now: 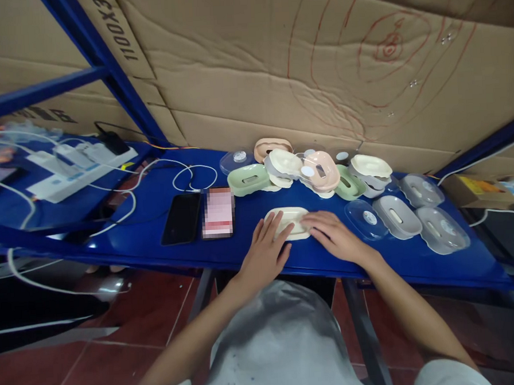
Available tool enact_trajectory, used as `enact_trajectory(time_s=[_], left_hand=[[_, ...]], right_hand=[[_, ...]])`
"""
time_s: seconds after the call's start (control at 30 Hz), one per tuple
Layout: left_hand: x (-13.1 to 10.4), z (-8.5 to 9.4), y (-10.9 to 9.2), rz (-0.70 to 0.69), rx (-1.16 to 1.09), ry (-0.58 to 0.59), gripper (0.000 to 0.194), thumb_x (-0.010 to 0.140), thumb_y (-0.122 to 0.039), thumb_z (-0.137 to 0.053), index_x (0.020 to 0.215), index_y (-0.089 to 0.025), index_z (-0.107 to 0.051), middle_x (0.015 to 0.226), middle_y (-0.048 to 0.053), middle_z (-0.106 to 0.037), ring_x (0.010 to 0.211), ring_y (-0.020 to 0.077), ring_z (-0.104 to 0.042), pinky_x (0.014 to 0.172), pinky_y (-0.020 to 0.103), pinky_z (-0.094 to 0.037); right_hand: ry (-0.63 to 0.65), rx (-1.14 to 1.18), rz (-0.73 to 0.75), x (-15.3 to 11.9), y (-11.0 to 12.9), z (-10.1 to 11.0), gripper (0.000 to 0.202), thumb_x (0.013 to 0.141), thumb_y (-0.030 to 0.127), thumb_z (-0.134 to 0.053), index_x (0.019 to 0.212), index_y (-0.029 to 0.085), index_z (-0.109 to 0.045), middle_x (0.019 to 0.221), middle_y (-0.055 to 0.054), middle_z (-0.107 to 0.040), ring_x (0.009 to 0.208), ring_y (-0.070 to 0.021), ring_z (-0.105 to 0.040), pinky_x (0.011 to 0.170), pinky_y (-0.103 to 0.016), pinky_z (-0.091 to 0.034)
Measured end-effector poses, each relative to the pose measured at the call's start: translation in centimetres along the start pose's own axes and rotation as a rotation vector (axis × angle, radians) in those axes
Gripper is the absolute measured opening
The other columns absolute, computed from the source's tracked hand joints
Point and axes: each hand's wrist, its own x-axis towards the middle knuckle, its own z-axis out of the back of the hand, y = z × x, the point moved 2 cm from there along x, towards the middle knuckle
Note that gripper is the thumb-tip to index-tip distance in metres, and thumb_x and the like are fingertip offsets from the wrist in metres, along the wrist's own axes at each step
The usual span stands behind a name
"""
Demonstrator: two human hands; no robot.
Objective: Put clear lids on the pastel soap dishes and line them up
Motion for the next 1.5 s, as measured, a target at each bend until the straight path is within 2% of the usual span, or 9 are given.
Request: enact_trajectory(time_s=[0.17, 0.33, 0.47, 0.73, 0.93, 1.07, 1.3, 1.4, 1.5], left_hand=[[0.0, 0.0, 0.0, -0.036, -0.012, 0.070, 0.031, 0.109, -0.026, -0.055, 0.137, -0.021, -0.065, 0.154, 0.014, -0.061, 0.146, 0.0297, -0.056, 0.128, 0.058, -0.038], [-0.1, 0.1, 0.0, -0.066, -0.065, 0.059, 0.042, 0.106, -0.029, -0.060, 0.148, -0.022, -0.057, 0.158, 0.015, -0.056, 0.148, 0.0309, -0.053, 0.125, 0.055, -0.043], [-0.1, 0.1, 0.0, -0.065, -0.085, 0.036, 0.040, 0.104, -0.029, -0.063, 0.143, -0.022, -0.061, 0.156, 0.016, -0.055, 0.146, 0.0340, -0.054, 0.121, 0.057, -0.046], [-0.2, 0.6, -0.3, -0.094, -0.088, 0.066, 0.021, 0.104, -0.026, -0.062, 0.122, -0.020, -0.071, 0.151, 0.015, -0.058, 0.143, 0.0324, -0.055, 0.124, 0.055, -0.044], [-0.2, 0.5, -0.2, -0.102, -0.089, 0.085, 0.021, 0.105, -0.028, -0.062, 0.122, -0.019, -0.070, 0.156, 0.016, -0.053, 0.144, 0.0338, -0.053, 0.122, 0.054, -0.046], [-0.2, 0.4, -0.2, -0.070, -0.095, 0.111, 0.034, 0.105, -0.030, -0.062, 0.138, -0.021, -0.063, 0.160, 0.016, -0.050, 0.145, 0.0349, -0.053, 0.122, 0.056, -0.045], [-0.2, 0.8, -0.2, 0.001, -0.271, 0.137, 0.071, 0.100, -0.029, -0.071, 0.162, -0.031, -0.037, 0.166, 0.012, -0.043, 0.154, 0.0317, -0.045, 0.126, 0.052, -0.044], [-0.3, 0.9, 0.0, 0.014, -0.305, 0.154, 0.079, 0.098, -0.031, -0.074, 0.165, -0.034, -0.033, 0.173, 0.010, -0.032, 0.159, 0.0331, -0.038, 0.128, 0.053, -0.042], [-0.4, 0.9, 0.2, 0.042, -0.327, 0.186, 0.084, 0.097, -0.038, -0.077, 0.167, -0.038, -0.031, 0.176, 0.008, -0.024, 0.161, 0.0342, -0.035, 0.128, 0.055, -0.043]], right_hand=[[-0.223, -0.398, -0.415, -0.7, -6.1, 3.1, 0.058, 0.107, 0.043, -0.050, 0.158, 0.014, -0.050, 0.153, -0.022, -0.059, 0.142, -0.0421, -0.053, 0.115, -0.065, -0.040], [-0.197, -0.454, -0.565, -0.6, -9.9, 3.7, 0.048, 0.104, 0.040, -0.054, 0.143, 0.014, -0.064, 0.138, -0.021, -0.070, 0.126, -0.0403, -0.064, 0.108, -0.060, -0.046], [-0.322, -0.406, -0.576, -0.6, -10.3, 4.1, 0.037, 0.102, 0.036, -0.053, 0.123, 0.014, -0.074, 0.127, -0.020, -0.074, 0.117, -0.0378, -0.067, 0.106, -0.055, -0.049], [-0.834, 0.031, -0.517, -2.5, -9.4, 6.0, 0.048, 0.100, 0.057, -0.059, 0.132, 0.021, -0.066, 0.123, -0.013, -0.073, 0.096, -0.0263, -0.070, 0.086, -0.045, -0.058], [-0.969, 0.507, -0.560, -3.6, -8.2, 5.4, 0.051, 0.098, 0.063, -0.063, 0.134, 0.026, -0.065, 0.128, -0.012, -0.070, 0.091, -0.0232, -0.070, 0.071, -0.039, -0.059], [-0.916, 0.754, -0.572, -5.3, -5.4, 4.3, 0.051, 0.100, 0.060, -0.064, 0.141, 0.031, -0.062, 0.134, -0.008, -0.068, 0.102, -0.0224, -0.070, 0.071, -0.032, -0.059], [-0.473, 0.718, -0.779, -5.8, -1.1, 0.3, 0.049, 0.100, 0.064, -0.061, 0.135, 0.030, -0.067, 0.089, -0.002, -0.069, 0.054, -0.0141, -0.051, 0.039, -0.026, -0.041], [-0.406, 0.639, -0.723, -5.1, -0.7, -0.4, 0.052, 0.103, 0.064, -0.056, 0.142, 0.031, -0.064, 0.127, -0.010, -0.071, 0.075, -0.0185, -0.067, 0.054, -0.030, -0.057], [-0.422, 0.438, -0.559, -5.3, 0.3, -0.3, 0.059, 0.104, 0.059, -0.057, 0.158, 0.034, -0.051, 0.167, -0.012, -0.043, 0.131, -0.0311, -0.064, 0.094, -0.046, -0.064]])
